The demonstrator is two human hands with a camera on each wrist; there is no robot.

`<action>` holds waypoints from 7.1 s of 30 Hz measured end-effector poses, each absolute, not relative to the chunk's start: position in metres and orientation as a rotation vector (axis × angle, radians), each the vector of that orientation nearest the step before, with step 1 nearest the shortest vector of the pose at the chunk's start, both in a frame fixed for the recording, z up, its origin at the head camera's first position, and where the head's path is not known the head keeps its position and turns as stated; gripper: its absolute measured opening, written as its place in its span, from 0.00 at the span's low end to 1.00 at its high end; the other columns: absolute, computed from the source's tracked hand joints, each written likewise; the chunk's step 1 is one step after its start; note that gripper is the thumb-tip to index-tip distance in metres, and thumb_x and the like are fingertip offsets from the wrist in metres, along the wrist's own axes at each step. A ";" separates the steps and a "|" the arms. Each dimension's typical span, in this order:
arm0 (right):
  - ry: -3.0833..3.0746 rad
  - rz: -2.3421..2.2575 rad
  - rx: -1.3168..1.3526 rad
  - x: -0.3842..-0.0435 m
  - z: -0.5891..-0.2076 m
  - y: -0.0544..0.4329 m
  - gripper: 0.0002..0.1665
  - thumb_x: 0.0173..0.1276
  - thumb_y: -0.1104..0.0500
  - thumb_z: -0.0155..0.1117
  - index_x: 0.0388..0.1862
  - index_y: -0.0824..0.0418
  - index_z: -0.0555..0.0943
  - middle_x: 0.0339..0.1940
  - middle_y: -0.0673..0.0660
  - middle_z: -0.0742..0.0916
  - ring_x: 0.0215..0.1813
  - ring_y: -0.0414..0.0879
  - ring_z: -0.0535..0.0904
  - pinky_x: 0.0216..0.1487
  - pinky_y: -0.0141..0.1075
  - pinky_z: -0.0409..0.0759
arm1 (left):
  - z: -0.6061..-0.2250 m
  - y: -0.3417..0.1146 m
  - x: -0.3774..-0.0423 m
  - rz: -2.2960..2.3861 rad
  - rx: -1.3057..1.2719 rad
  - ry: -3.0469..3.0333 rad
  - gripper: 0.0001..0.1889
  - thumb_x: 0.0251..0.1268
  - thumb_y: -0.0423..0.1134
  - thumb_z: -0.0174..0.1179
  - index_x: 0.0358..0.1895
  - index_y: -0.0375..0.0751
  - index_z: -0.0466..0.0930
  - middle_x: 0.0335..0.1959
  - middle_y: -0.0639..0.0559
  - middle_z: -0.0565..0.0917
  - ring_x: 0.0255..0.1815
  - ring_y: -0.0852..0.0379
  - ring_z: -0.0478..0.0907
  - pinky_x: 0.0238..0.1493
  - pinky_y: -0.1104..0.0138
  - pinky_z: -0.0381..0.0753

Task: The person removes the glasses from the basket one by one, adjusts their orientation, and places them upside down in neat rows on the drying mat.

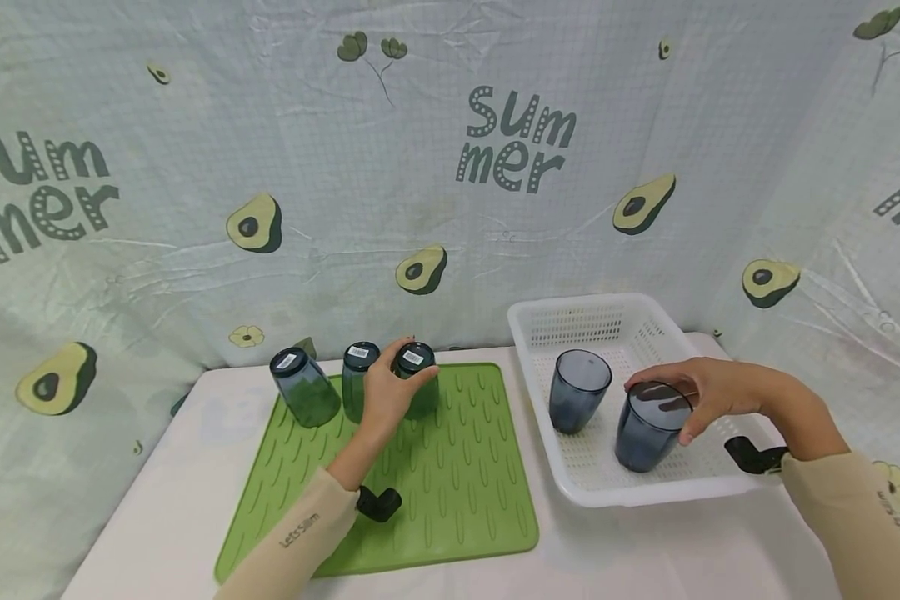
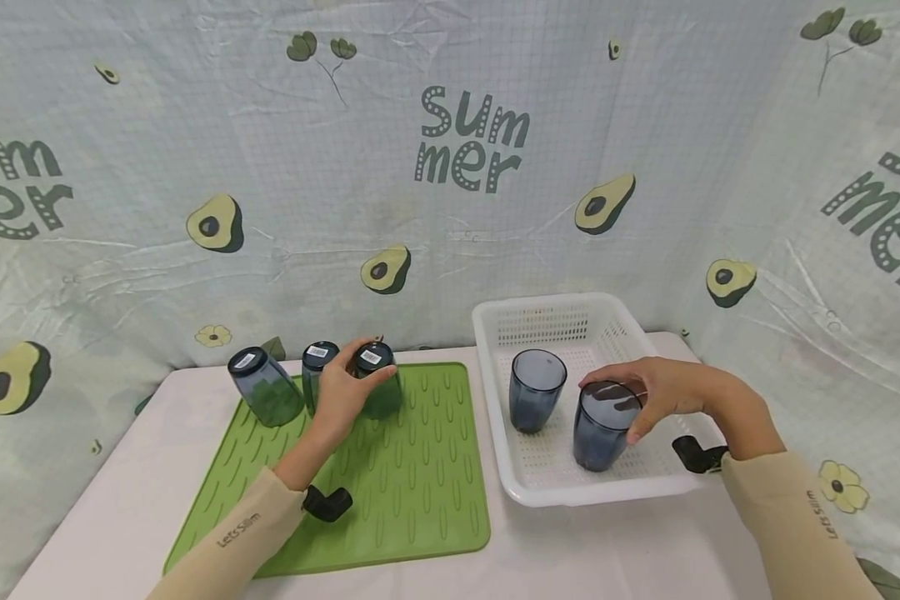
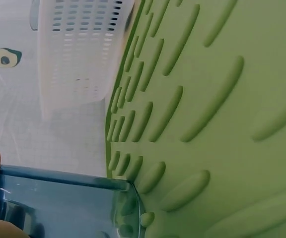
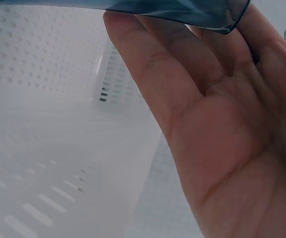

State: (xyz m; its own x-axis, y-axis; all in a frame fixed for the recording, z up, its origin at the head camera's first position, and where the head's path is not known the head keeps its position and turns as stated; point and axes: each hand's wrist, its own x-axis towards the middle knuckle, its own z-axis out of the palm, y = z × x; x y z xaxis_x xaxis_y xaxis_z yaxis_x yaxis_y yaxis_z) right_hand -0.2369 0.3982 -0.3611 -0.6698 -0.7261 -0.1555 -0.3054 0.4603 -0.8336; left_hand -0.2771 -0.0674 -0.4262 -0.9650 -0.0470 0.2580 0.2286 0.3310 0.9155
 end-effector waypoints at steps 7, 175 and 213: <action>2.252 -1.090 -0.839 -0.235 -0.361 0.399 0.50 0.54 0.65 0.82 0.74 0.68 0.68 0.68 0.40 0.78 0.67 0.29 0.72 0.62 0.28 0.77 | -0.429 -0.068 -0.279 -1.669 -0.169 -2.397 0.34 0.62 0.41 0.74 0.71 0.43 0.73 0.68 0.40 0.76 0.67 0.42 0.75 0.60 0.47 0.79; 2.951 -0.561 -1.211 -0.189 -0.283 0.337 0.46 0.49 0.42 0.85 0.64 0.60 0.80 0.46 0.44 0.88 0.42 0.33 0.86 0.40 0.31 0.85 | -0.382 -0.058 -0.223 -1.314 -0.826 -2.418 0.34 0.73 0.35 0.60 0.79 0.49 0.59 0.78 0.47 0.63 0.80 0.47 0.58 0.73 0.43 0.65; 2.907 -0.789 -1.515 -0.199 -0.293 0.319 0.50 0.43 0.54 0.90 0.67 0.62 0.78 0.53 0.55 0.88 0.45 0.36 0.87 0.45 0.23 0.84 | -0.388 -0.031 -0.206 -1.463 -1.092 -2.209 0.33 0.69 0.26 0.60 0.76 0.37 0.64 0.74 0.47 0.71 0.73 0.48 0.69 0.72 0.57 0.70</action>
